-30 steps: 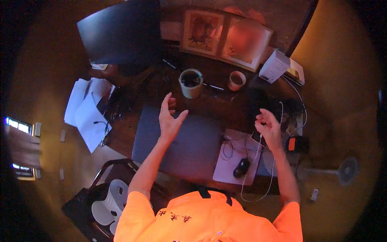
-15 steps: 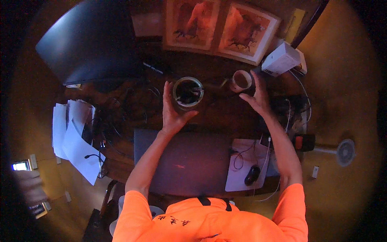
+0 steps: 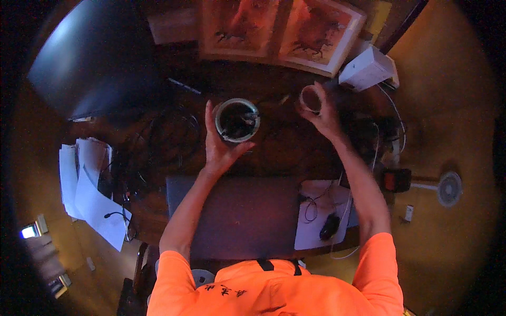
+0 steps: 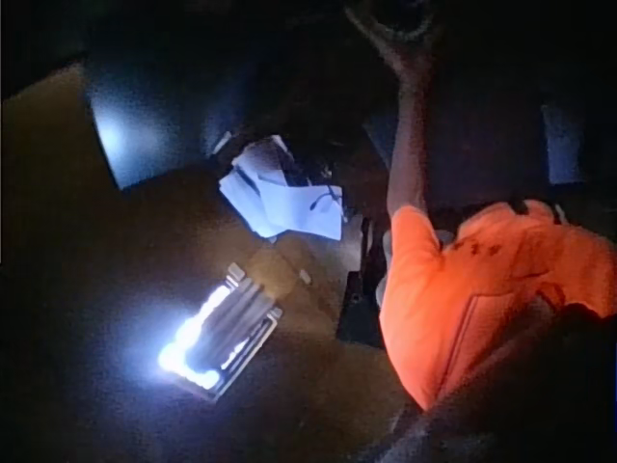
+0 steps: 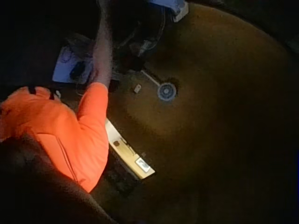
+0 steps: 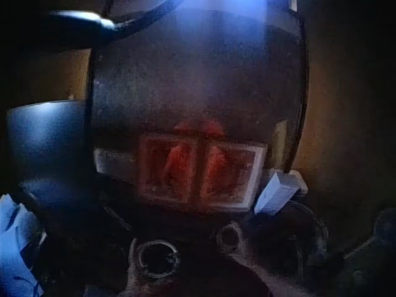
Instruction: The person moves from a desk area to a dining table, picks up a mug, and washes it in a blue basin using a cloth. They scrub the inside and outside of the mug, rinse it, and dry it with a cloth before placing it on the table.
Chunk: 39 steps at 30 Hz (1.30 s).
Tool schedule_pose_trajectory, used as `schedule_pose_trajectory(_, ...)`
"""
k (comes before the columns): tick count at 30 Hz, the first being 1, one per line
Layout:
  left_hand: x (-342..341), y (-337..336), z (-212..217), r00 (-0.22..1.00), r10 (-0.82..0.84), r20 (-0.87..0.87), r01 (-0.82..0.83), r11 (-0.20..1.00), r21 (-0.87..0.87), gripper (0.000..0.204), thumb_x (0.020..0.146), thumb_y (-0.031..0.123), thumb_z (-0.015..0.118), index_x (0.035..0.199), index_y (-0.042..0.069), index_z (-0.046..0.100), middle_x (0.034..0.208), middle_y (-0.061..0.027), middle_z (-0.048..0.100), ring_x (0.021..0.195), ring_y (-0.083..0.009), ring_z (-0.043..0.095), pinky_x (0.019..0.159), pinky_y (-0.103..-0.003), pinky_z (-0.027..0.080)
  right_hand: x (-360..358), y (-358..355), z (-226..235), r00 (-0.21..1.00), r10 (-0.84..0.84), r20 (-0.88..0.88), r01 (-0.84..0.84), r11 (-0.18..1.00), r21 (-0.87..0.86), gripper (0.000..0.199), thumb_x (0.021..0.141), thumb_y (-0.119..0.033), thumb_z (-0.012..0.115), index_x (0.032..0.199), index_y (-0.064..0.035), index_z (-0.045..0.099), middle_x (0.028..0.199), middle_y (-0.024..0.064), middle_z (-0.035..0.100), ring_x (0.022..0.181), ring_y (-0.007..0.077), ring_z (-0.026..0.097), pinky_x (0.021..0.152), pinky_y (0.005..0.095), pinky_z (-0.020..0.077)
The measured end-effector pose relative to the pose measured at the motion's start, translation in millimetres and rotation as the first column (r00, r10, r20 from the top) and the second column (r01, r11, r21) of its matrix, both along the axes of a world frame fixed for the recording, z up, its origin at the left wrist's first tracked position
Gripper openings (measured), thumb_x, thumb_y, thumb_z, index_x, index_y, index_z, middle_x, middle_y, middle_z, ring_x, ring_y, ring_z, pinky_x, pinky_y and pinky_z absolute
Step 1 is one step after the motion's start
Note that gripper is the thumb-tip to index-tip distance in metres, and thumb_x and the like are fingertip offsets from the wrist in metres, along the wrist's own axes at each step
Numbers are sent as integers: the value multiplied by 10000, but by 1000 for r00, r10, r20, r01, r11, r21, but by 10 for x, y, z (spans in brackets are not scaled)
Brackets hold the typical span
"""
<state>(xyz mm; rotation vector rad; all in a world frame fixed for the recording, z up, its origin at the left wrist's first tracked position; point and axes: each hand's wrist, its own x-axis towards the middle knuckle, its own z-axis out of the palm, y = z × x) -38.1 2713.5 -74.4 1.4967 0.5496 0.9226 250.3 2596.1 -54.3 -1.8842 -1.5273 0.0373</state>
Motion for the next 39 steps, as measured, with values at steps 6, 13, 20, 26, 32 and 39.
schedule_pose_trajectory(6,24,4,44,1000,31,2,-31,999,24,1151,578,158,875,1451,41,135,1318,-149,467,1236,-255,451,1049,-366,346,48,-14,-76,997,1,-81,-4,999,-35,796,718,-96,752,1385,-50,321,1326,163,453,1232,338,429,1048,424,332)
schedule_pose_trajectory(13,39,17,12,998,62,11,-63,995,75,1038,573,147,871,1402,34,258,1316,-129,470,1222,-238,462,1040,-362,361,-128,-371,180,980,-194,-51,192,981,-39,752,747,-35,695,1398,-75,320,1347,156,426,1229,316,429,1026,415,349)
schedule_pose_trajectory(20,-475,-102,171,983,179,-43,-184,964,-192,1042,550,95,866,1405,59,273,1312,-110,465,1218,-236,454,1037,-369,367,-476,-1041,503,935,-253,-247,239,967,-85,599,764,38,622,1321,-90,443,1293,119,488,1168,250,494,898,351,451)
schedule_pose_trajectory(26,-758,-127,164,940,304,-157,-309,951,-9,897,565,120,862,1310,30,371,1214,-108,522,1085,-255,531,928,-392,442,-594,-1237,458,911,-266,-314,247,964,-99,533,769,42,598,1276,-80,489,1279,120,510,1142,261,515,878,351,465)
schedule_pose_trajectory(32,-714,-210,228,966,186,-182,-213,967,-142,1070,526,183,886,1399,46,283,1302,-105,477,1205,-228,470,1048,-354,349,-772,-1252,609,944,-198,-263,181,980,-87,483,786,37,571,1253,-70,509,1262,134,520,1113,290,533,870,354,480)
schedule_pose_trajectory(39,-189,-98,431,984,150,-100,-157,985,-66,1056,534,114,881,1397,64,275,1310,-106,479,1207,-228,476,1049,-368,356,-865,-1423,604,923,-194,-331,144,975,-169,440,803,30,555,1230,-67,522,1252,151,524,1089,302,547,853,364,497)
